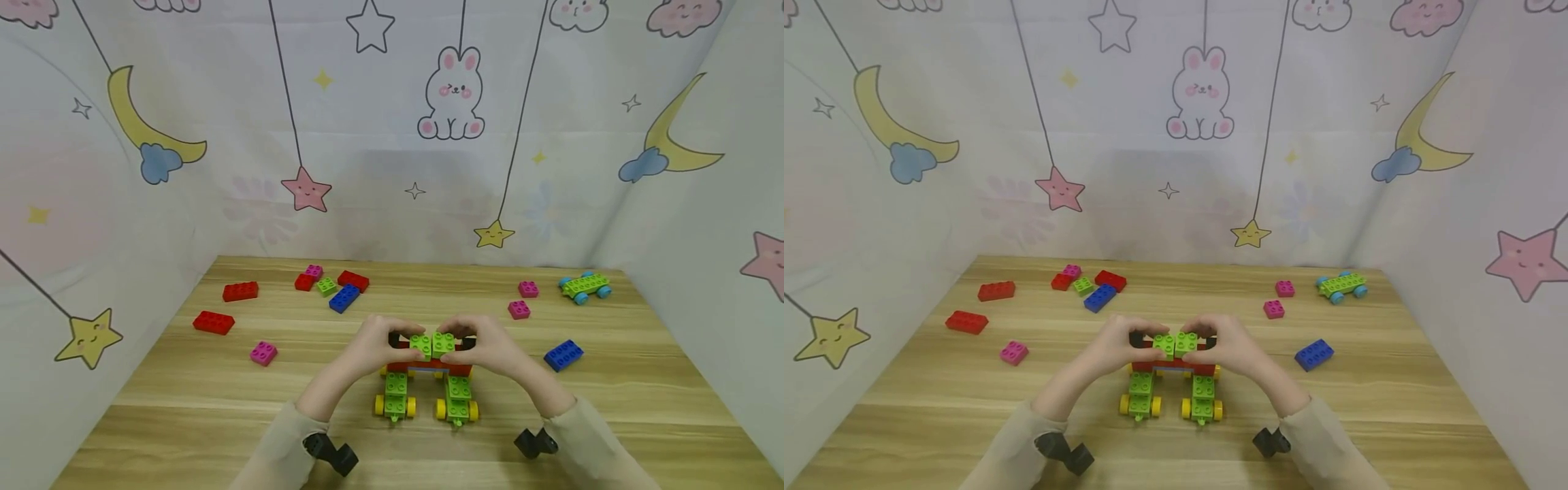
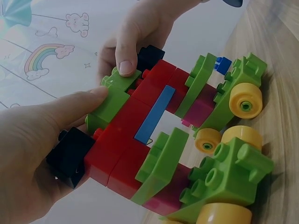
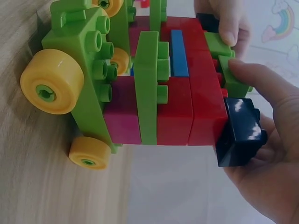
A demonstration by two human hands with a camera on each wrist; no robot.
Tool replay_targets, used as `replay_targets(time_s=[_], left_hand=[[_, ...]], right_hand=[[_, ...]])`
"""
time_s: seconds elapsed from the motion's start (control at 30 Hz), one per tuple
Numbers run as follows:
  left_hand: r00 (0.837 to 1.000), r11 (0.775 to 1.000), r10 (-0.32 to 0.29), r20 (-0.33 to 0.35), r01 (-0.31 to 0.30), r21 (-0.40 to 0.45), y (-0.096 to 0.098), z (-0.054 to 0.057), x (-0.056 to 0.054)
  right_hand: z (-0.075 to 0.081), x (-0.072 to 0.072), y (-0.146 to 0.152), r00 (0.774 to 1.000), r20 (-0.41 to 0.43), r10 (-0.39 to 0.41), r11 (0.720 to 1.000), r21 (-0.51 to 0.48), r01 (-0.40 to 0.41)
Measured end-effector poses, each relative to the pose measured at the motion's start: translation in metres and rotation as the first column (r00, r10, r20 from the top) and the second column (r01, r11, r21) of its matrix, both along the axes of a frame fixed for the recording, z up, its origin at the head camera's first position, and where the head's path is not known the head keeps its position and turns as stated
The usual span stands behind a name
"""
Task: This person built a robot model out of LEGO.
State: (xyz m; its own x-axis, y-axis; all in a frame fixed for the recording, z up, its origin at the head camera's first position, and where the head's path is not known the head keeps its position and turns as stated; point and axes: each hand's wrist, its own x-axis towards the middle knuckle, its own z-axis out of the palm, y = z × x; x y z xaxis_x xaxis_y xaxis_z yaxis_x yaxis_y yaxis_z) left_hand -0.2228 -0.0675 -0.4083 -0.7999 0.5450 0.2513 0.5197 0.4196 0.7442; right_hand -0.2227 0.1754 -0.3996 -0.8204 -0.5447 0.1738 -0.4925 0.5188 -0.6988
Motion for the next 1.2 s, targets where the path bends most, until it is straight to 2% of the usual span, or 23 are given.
replay_targets(time_s=[0.7, 1.2], left_hand=[[1.0, 1.0, 0.008, 0.011, -0.008, -0.004, -0.0003, -0.0007, 0.0002], [1.0, 1.0, 0.002, 0.022, -0.002, 0.004, 0.0007, -0.0001, 0.0007]], right_hand=[[-0.0001, 0.0017, -0.0026, 0.999, -0.043, 0.014, 1.0, 0.016, -0.013], [0.0017, 0.0045, -0.0046, 0.998, -0.064, -0.015, 0.999, 0.032, 0.017]])
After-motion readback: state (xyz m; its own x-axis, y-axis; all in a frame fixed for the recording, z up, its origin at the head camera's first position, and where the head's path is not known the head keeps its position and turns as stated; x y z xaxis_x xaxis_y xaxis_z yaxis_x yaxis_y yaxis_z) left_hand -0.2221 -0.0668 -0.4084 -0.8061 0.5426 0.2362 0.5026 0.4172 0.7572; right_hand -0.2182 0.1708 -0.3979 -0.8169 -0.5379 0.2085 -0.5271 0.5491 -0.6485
